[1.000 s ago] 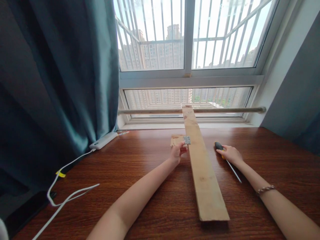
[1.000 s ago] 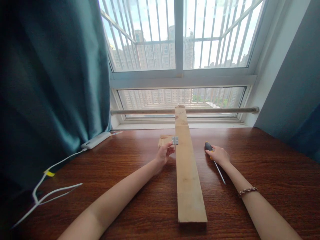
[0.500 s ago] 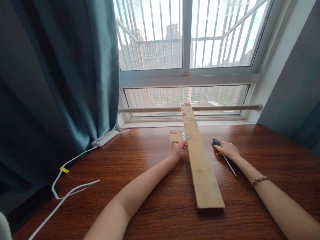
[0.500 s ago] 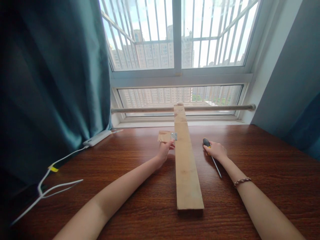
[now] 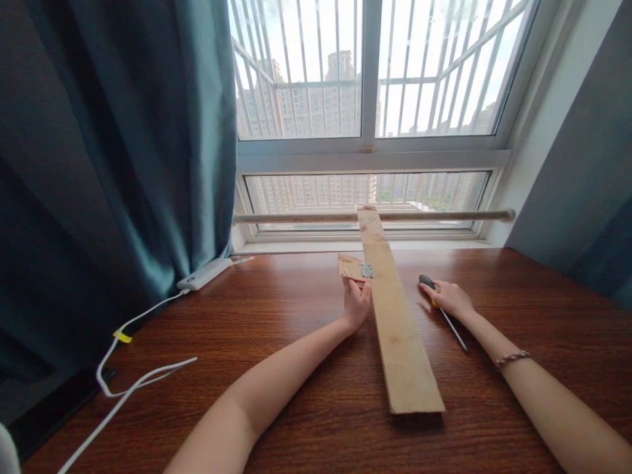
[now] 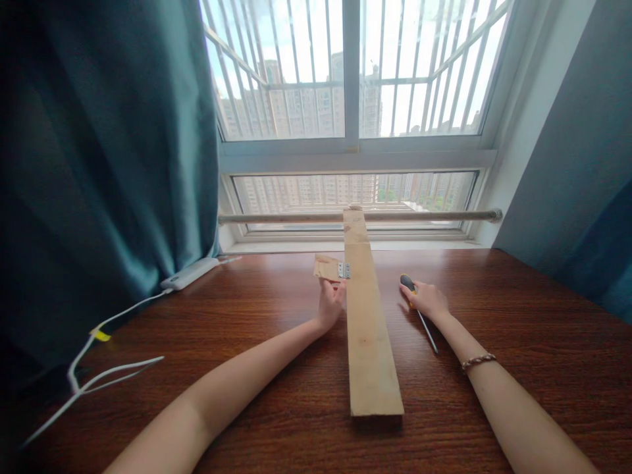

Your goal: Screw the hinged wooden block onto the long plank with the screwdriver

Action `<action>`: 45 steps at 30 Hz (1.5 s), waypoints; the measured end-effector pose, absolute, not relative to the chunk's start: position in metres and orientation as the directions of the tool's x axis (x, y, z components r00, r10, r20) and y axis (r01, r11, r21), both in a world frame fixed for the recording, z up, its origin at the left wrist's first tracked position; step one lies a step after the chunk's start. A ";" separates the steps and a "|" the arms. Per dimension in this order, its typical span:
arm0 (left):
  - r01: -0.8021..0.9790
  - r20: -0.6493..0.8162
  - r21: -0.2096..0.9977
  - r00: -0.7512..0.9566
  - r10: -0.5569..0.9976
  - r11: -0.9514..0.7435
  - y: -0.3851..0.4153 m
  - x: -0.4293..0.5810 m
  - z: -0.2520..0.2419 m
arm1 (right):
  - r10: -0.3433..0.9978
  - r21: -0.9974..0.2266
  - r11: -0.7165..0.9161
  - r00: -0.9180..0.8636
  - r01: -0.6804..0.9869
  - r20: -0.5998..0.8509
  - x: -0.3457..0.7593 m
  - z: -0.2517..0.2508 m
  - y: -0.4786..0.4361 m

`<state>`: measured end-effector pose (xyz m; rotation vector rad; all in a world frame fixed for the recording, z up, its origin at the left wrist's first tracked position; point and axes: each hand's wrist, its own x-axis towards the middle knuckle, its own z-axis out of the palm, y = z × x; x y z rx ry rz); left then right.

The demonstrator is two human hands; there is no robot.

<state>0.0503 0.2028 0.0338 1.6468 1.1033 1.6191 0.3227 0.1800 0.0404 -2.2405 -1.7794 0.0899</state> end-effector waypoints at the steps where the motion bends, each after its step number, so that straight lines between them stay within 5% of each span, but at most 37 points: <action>1: 0.161 0.521 0.847 -0.069 0.851 -0.506 0.202 0.051 0.034 | 0.963 -0.255 -0.202 0.240 0.946 0.125 0.322 0.041 0.179; 45: 0.181 0.654 0.741 0.021 0.756 -0.646 0.197 0.051 0.036 | 0.937 -0.372 -0.210 0.295 0.904 0.187 0.332 0.041 0.184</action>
